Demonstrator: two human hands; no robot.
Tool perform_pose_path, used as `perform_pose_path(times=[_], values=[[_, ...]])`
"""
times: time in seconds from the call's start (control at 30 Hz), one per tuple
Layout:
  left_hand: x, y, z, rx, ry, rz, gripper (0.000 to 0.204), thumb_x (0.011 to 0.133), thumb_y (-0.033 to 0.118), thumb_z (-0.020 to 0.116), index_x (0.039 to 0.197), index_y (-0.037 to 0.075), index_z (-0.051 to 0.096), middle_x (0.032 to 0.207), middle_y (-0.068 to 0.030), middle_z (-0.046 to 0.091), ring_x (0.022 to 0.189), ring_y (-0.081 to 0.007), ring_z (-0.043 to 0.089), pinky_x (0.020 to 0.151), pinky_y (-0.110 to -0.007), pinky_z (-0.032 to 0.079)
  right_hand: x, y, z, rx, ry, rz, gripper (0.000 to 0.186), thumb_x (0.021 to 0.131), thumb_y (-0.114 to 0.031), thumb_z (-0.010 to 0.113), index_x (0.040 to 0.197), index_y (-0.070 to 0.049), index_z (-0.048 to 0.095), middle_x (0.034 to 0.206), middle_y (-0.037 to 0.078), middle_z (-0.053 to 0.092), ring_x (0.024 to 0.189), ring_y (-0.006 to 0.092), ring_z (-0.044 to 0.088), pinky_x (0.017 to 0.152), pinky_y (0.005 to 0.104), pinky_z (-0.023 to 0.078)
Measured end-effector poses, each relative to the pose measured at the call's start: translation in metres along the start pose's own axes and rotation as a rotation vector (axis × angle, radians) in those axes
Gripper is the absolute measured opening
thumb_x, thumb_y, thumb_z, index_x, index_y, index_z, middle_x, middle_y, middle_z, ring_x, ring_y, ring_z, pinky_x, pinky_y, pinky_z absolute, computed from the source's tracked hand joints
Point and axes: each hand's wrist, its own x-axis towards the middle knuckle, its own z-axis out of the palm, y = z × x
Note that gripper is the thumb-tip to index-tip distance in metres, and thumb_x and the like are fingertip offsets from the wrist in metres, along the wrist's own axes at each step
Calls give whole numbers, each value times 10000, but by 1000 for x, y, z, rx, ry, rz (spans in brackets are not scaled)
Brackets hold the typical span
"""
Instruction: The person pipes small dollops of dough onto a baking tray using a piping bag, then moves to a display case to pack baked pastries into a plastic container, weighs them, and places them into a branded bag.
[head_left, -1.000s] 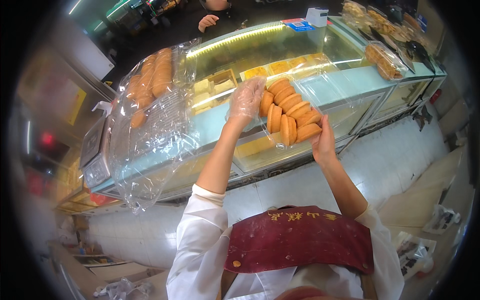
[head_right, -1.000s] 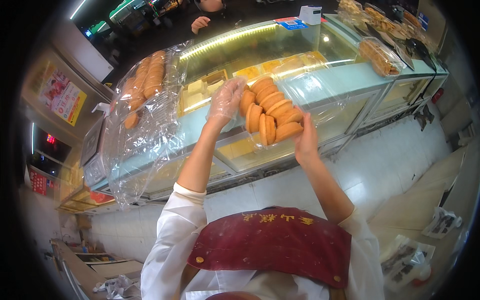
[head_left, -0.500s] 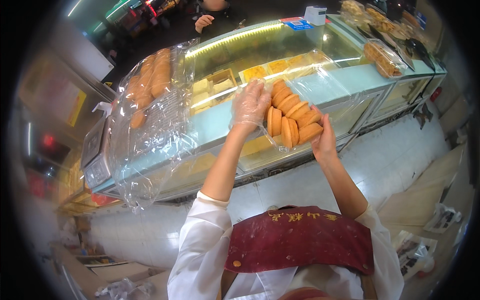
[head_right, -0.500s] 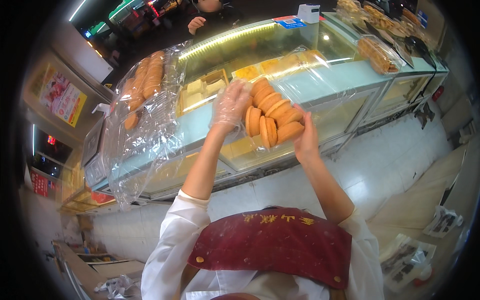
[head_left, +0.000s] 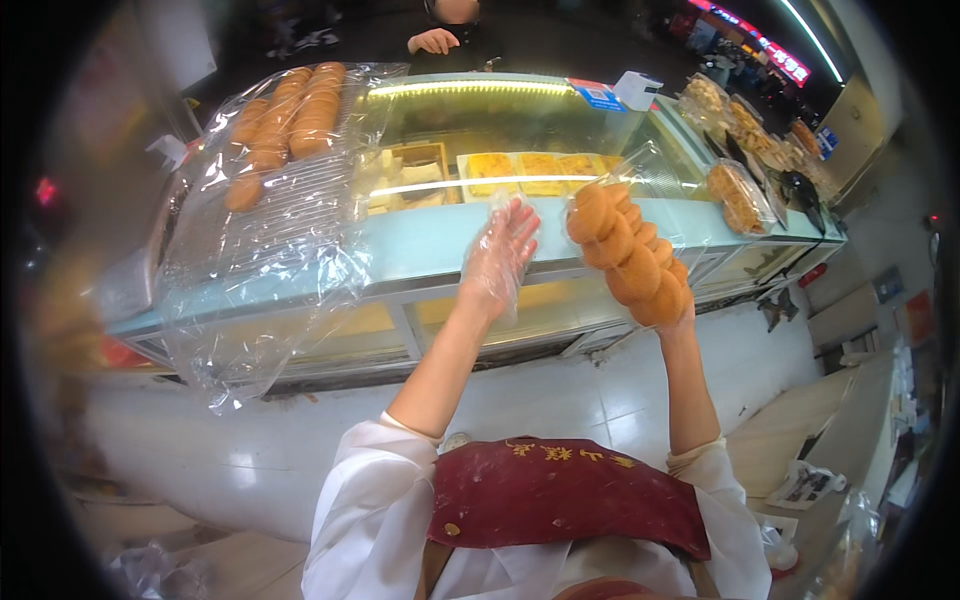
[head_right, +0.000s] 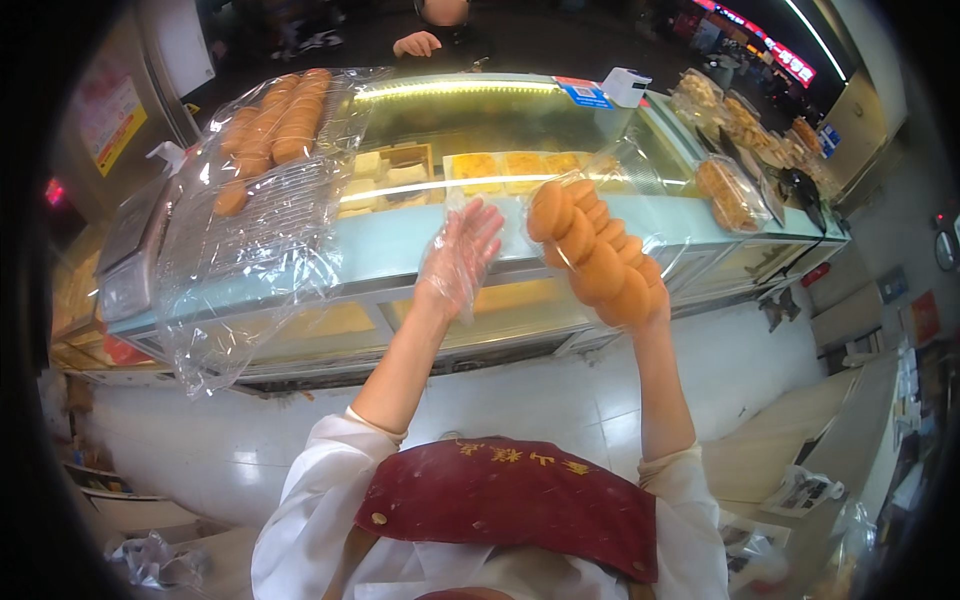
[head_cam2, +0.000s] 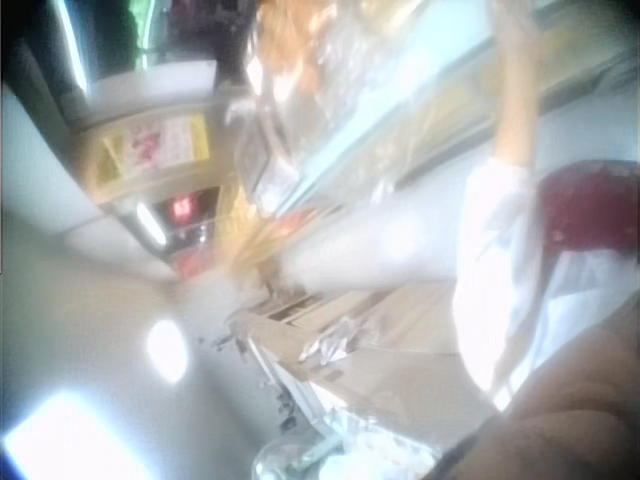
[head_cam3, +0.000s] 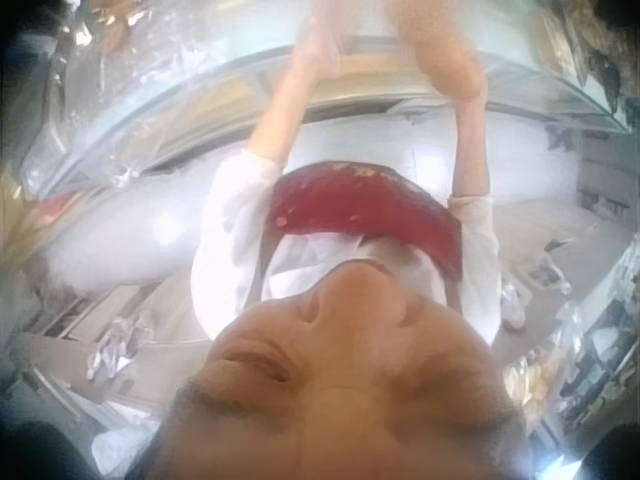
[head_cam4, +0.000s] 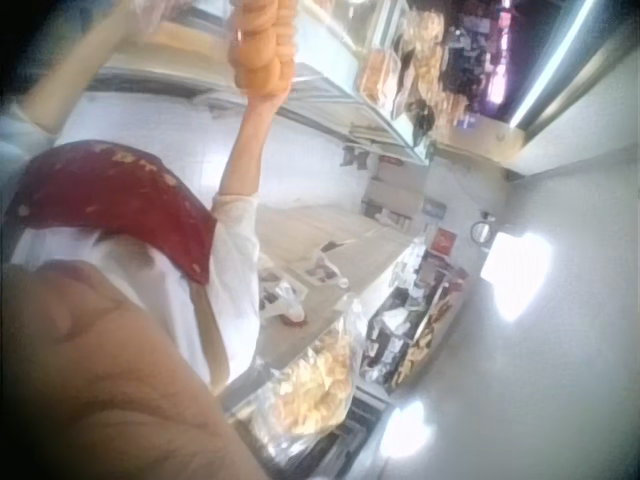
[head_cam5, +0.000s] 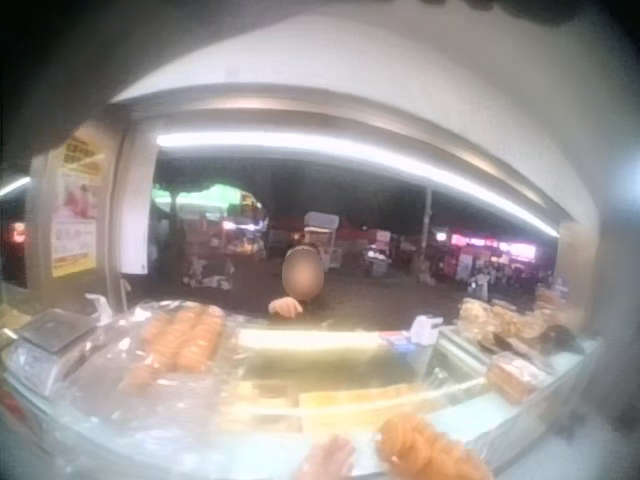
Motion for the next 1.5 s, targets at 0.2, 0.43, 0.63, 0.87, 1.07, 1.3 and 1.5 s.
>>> perform_pose_path(times=[0.2,0.43,0.63,0.87,1.07,1.3,1.5], values=[[-5,-33,13,-11,-131,-150,614,930,467,438,1373,55,334,1380,-126,397,1258,-238,410,1048,-386,301,6,-15,-26,-637,-145,-328,368,943,-233,421,1259,-44,423,1251,119,502,1137,269,502,963,401,428],[-6,-54,33,-56,-217,-308,577,923,440,486,1371,101,356,1340,-85,449,1225,-201,441,1001,-368,343,-19,-22,1,225,-150,-34,324,941,-217,435,1214,-41,430,1179,111,508,1062,243,532,871,382,485],[-13,-65,54,-135,-212,-372,624,904,500,475,1375,117,331,1356,-73,422,1260,-211,403,1017,-379,338,-28,-1,21,223,-105,-57,419,951,-339,383,1270,-72,436,1284,100,494,1181,260,478,1008,418,387],[1,-57,50,-411,-198,-239,600,906,545,420,1352,148,368,1307,-24,476,1192,-214,481,966,-398,431,-25,24,51,-131,46,-114,549,968,-461,290,1328,-55,372,1289,91,482,1174,249,480,959,414,391],[36,-30,28,-503,-49,-238,558,909,531,425,1316,150,414,1286,-67,494,1150,-250,512,929,-437,461,-2,11,84,-633,59,-233,591,954,-386,426,1383,-21,250,1162,94,533,1038,167,524,836,327,448],[80,-2,1,-302,-2,-250,571,919,530,394,1321,125,400,1305,-99,471,1164,-306,490,918,-518,430,38,25,119,-664,60,-328,566,921,-224,538,1361,10,269,864,72,637,801,146,595,749,239,461],[111,23,-26,-460,43,-279,616,923,536,371,1343,85,356,1342,-155,423,1185,-350,463,954,-554,381,29,69,128,-608,112,-347,515,922,-219,534,1300,51,312,1105,139,603,899,186,620,788,270,465]])
